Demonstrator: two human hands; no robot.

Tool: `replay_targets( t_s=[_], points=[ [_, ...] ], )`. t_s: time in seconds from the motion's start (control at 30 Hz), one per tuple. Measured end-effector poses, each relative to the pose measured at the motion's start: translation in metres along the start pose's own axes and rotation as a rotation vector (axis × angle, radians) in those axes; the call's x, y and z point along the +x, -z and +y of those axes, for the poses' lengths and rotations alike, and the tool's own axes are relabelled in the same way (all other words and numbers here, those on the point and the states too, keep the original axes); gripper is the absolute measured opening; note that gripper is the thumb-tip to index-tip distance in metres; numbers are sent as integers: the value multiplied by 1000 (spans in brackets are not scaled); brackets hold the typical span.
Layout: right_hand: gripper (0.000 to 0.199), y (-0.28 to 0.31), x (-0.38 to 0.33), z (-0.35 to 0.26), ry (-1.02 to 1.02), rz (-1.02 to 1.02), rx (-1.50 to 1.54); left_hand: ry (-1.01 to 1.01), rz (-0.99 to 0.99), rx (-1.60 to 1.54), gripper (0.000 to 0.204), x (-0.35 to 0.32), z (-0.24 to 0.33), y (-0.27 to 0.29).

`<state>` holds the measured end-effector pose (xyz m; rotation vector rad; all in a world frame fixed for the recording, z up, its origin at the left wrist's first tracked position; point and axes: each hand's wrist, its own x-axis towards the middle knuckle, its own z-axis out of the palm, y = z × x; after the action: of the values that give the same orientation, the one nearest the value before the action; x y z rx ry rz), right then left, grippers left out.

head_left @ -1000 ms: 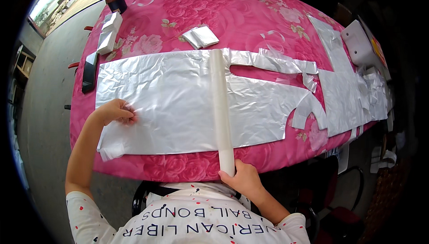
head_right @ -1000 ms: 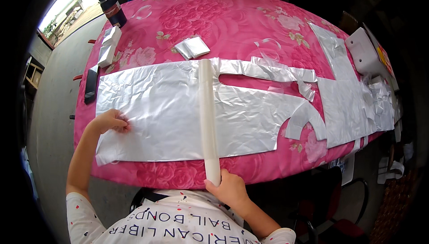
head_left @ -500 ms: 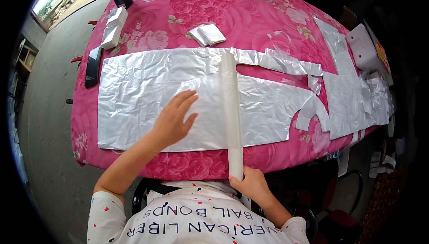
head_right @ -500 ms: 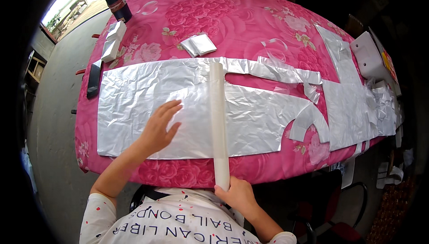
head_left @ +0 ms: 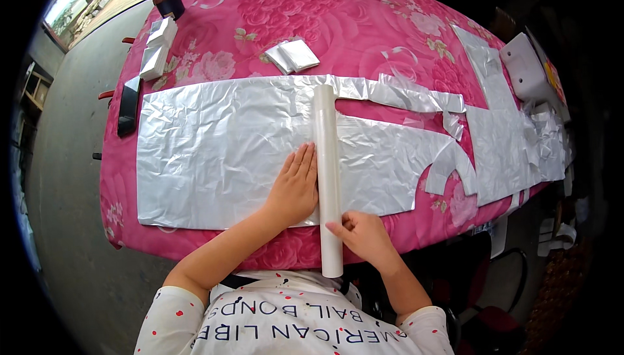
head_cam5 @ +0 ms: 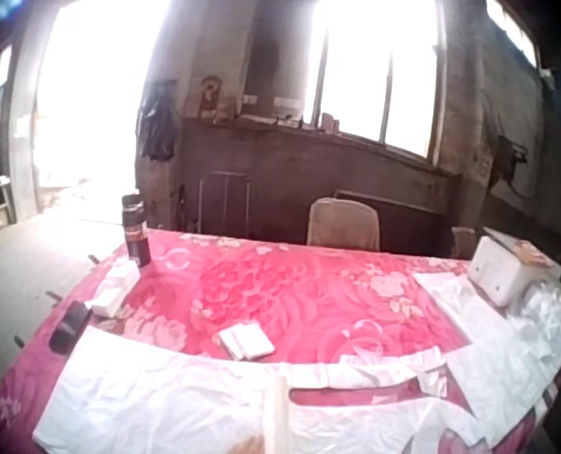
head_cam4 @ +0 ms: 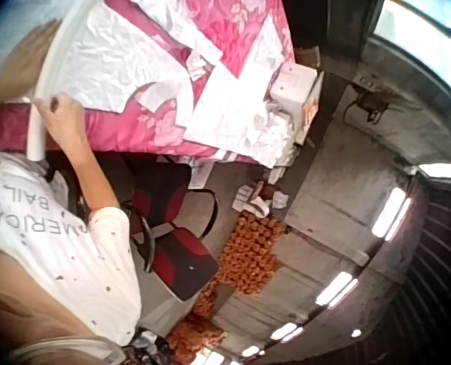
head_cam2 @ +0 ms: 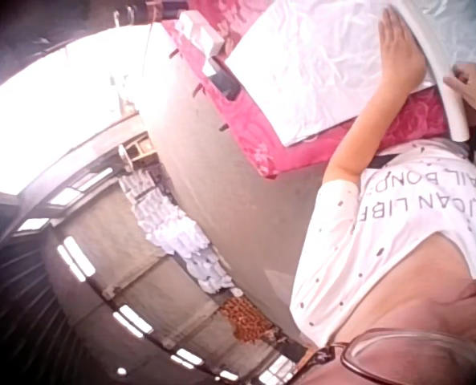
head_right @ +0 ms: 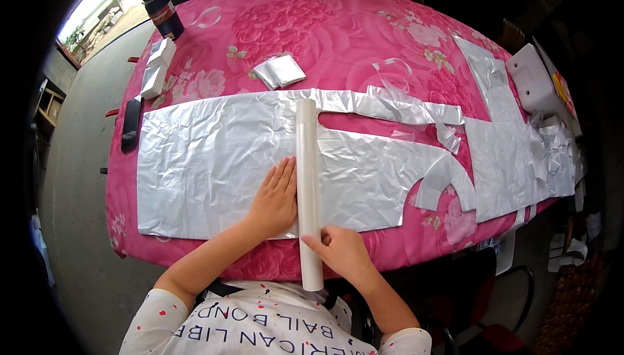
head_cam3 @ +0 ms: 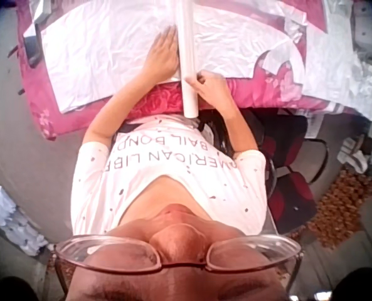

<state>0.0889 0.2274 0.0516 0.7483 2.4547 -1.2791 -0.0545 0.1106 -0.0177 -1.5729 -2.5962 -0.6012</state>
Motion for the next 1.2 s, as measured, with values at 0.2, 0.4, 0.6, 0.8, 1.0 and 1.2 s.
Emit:
replay_targets(
  t_s=[0.2,0.4,0.6,0.8,1.0,1.2],
  points=[
    [29,22,127,-14,94,147,512,-12,-4,-5,53,3,4,8],
    [19,29,205,-32,117,91,1429,-21,-25,-33,53,1,2,8],
    [23,85,224,4,433,429,1654,-14,-17,-36,54,-1,0,8],
    [28,214,176,54,537,842,1580,-19,15,-41,55,-2,2,5],
    [33,253,135,16,752,757,1492,-12,33,-28,55,-3,1,2],
    [39,95,112,-124,820,47,1370,-11,33,-39,53,-3,1,2]
  ],
)
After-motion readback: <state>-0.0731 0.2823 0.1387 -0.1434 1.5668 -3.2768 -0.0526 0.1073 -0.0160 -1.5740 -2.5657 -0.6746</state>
